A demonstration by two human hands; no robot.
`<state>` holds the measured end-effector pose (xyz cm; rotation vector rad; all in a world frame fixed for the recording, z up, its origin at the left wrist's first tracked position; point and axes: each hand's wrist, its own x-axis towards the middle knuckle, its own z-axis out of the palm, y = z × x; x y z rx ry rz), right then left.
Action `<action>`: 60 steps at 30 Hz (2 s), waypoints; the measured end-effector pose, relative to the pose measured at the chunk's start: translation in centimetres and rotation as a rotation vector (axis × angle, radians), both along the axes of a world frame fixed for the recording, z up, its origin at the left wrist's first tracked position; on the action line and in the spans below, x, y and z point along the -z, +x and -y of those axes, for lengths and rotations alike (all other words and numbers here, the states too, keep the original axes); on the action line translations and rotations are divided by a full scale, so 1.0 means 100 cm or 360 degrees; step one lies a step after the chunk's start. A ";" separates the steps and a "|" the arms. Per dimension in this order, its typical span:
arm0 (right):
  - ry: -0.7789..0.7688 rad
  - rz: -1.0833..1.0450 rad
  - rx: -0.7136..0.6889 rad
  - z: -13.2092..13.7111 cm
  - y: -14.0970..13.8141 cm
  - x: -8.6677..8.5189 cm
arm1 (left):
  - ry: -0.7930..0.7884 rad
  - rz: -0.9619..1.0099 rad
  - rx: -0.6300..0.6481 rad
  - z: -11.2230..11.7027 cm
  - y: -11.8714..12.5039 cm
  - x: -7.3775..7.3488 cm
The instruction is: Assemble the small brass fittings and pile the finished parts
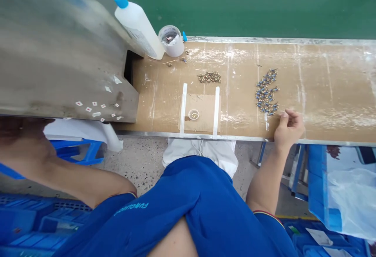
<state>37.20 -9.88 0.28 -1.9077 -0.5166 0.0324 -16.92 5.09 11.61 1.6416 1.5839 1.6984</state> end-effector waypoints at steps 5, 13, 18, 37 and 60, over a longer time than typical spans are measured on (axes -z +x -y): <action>-0.0005 0.0062 0.0009 -0.002 0.001 0.004 | 0.0344 0.0058 0.0007 0.064 -0.012 -0.008; 0.0169 0.0124 0.0024 -0.005 0.003 0.011 | -0.0381 -0.0050 0.1300 0.062 0.056 0.015; 0.0302 0.0169 -0.0001 -0.013 -0.032 0.004 | -0.1204 0.0499 0.1478 0.050 0.133 0.072; -0.0074 -0.0147 -0.1569 -0.052 -0.169 -0.004 | -0.1191 0.0764 0.1771 0.048 0.161 0.112; -0.0010 0.0538 -0.1744 -0.070 -0.167 -0.017 | -0.0930 0.0352 0.1683 0.054 0.165 0.112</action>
